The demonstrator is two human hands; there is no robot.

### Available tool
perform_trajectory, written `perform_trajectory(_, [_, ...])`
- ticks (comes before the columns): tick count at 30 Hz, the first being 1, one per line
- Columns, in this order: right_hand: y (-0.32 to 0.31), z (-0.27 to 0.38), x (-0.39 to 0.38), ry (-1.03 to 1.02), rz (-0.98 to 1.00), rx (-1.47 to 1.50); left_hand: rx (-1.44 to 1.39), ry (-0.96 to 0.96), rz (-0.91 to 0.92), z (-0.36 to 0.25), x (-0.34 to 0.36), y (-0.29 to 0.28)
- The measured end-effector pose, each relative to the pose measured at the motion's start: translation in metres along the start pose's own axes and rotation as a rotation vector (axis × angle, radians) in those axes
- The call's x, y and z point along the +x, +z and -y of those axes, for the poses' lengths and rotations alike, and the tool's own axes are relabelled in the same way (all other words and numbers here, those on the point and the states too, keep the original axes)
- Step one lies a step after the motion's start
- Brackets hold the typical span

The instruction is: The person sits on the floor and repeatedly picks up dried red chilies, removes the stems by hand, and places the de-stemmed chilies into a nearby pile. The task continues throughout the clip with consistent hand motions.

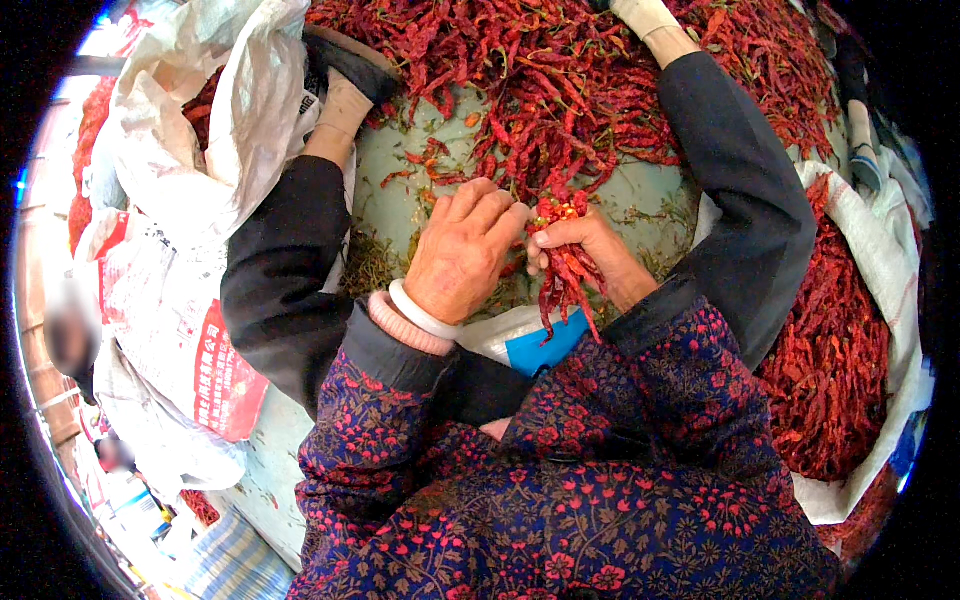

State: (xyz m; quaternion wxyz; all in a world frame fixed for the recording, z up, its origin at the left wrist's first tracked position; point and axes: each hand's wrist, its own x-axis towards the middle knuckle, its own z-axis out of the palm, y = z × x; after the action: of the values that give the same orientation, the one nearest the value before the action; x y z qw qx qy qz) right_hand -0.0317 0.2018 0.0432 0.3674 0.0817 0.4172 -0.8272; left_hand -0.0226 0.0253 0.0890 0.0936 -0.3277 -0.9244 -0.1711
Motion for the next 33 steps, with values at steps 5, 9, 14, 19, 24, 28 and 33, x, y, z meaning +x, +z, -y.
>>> perform_trajectory(5, [0.004,0.006,-0.005,0.101,0.025,-0.085,0.047,0.01,0.071,0.001,-0.007,-0.006])
perform_trajectory(9, [0.011,0.002,-0.004,0.162,0.018,-0.106,0.072,0.009,0.115,-0.001,-0.017,-0.011])
perform_trajectory(14, [0.009,0.0,-0.003,0.163,0.001,-0.123,0.036,0.075,0.066,0.001,-0.019,-0.007])
perform_trajectory(19, [0.011,-0.003,-0.004,0.162,-0.028,-0.121,-0.044,-0.065,0.076,-0.005,-0.032,0.004])
perform_trajectory(24, [0.012,-0.016,-0.002,0.098,-0.073,-0.153,-0.178,-0.325,0.049,-0.02,-0.041,0.02])
perform_trajectory(28, [0.009,-0.026,0.0,0.073,-0.155,-0.229,-0.219,-0.467,-0.014,-0.025,-0.038,0.034])
perform_trajectory(33, [0.044,-0.032,-0.028,0.078,0.127,-0.321,0.277,-0.76,0.037,0.034,-0.07,0.059])
